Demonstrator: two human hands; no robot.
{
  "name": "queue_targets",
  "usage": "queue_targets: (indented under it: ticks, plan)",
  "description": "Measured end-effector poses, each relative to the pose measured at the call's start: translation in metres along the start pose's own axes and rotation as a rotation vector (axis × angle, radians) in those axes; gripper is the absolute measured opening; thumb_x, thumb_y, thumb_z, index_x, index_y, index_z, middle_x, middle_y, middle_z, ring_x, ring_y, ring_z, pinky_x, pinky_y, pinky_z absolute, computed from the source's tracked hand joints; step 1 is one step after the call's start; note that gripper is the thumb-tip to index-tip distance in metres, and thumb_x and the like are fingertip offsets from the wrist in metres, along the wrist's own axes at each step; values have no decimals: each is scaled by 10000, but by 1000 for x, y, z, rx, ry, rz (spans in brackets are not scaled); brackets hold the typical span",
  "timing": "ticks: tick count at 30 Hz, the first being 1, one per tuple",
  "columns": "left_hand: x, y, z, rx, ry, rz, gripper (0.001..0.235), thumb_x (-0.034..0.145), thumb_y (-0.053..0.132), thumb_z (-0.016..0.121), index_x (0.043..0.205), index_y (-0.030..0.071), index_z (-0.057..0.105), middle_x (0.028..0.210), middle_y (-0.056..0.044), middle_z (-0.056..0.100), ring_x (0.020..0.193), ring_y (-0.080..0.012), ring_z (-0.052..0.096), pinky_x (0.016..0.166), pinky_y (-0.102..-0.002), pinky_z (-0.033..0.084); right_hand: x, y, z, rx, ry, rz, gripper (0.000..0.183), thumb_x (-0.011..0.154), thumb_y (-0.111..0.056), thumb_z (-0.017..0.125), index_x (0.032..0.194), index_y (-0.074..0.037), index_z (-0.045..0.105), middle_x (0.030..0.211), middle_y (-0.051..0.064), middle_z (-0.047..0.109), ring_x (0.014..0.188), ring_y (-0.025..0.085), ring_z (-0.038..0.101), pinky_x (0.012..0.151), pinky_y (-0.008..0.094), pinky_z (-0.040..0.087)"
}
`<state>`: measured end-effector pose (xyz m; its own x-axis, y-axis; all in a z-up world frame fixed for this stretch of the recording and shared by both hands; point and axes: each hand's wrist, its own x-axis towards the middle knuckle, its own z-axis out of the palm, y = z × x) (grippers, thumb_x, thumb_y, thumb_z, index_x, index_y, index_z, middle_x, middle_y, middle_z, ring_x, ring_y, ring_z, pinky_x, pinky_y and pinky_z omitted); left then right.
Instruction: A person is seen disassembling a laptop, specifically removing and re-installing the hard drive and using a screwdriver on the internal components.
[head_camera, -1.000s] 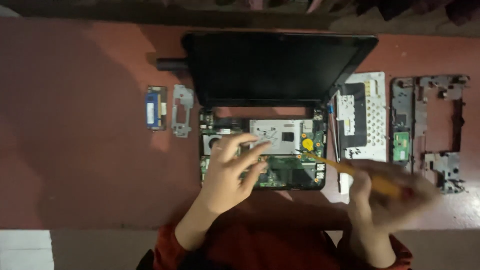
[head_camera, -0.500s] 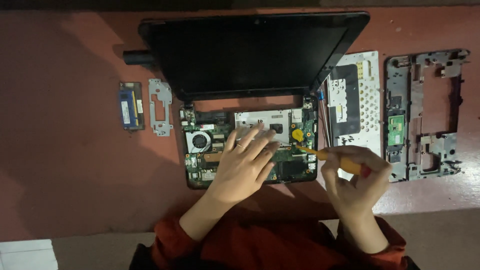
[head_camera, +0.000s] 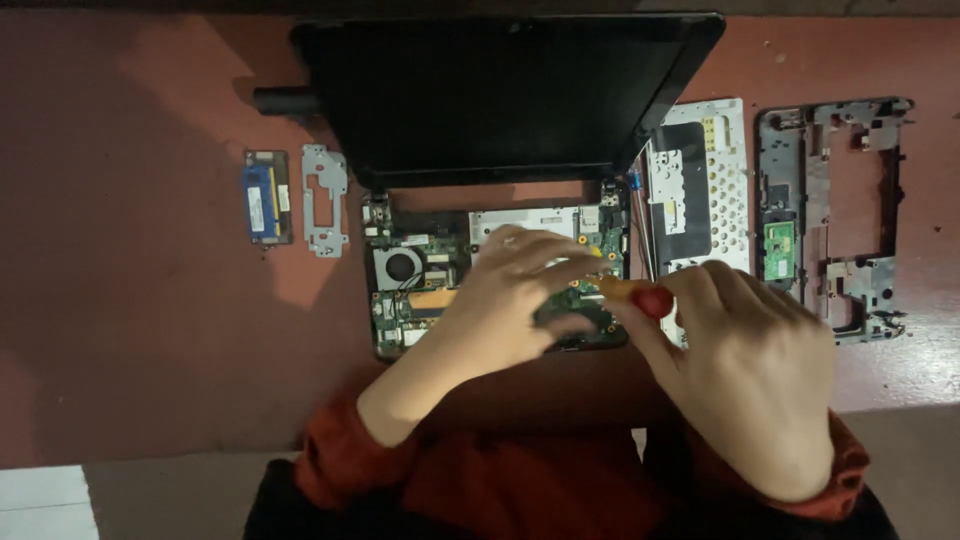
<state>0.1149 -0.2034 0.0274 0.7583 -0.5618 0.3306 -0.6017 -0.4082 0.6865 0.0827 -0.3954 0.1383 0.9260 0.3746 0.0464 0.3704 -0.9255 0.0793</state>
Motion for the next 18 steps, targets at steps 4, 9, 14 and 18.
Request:
queue_targets:
  ticks: [4, 9, 14, 18]
  plan:
    - [22, 11, 1, -100, 19, -8, 273, 797, 157, 773, 1037, 241, 676, 1064, 74, 685, 1079, -145, 620, 1110, -434, 361, 10, -11, -4, -84, 101, -11, 626, 992, -700, 590, 725, -135, 624, 483, -53, 464, 348, 50, 311, 362, 211, 255]
    - [32, 5, -11, -161, -209, 14, 190, 840, 135, 683, 1012, 200, 637, 1014, 60, 616, 1090, -187, 542, 1140, -451, 275, 9, 7, -29, 179, -128, -210, 517, 858, -196, 671, 1344, -85, 533, 1085, 153, 550, 687, 233, 598, 572, 370, 559]
    - [29, -7, -15, -471, -329, 29, 505, 946, 76, 637, 1373, 222, 410, 1247, -4, 539, 1145, -244, 563, 1070, -465, 335, 11, 3, -31, 198, -9, -195, 232, 874, -138, 682, 1093, -62, 673, 950, 94, 702, 644, 145, 640, 557, 256, 530]
    - [34, 2, -12, -502, -166, 18, 424, 855, 397, 708, 1178, 182, 536, 1206, -13, 586, 1140, -237, 600, 1018, -439, 401, 12, -3, -16, -52, 87, -30, 545, 1030, -543, 676, 709, -109, 601, 626, 1, 578, 414, 80, 432, 379, 227, 294]
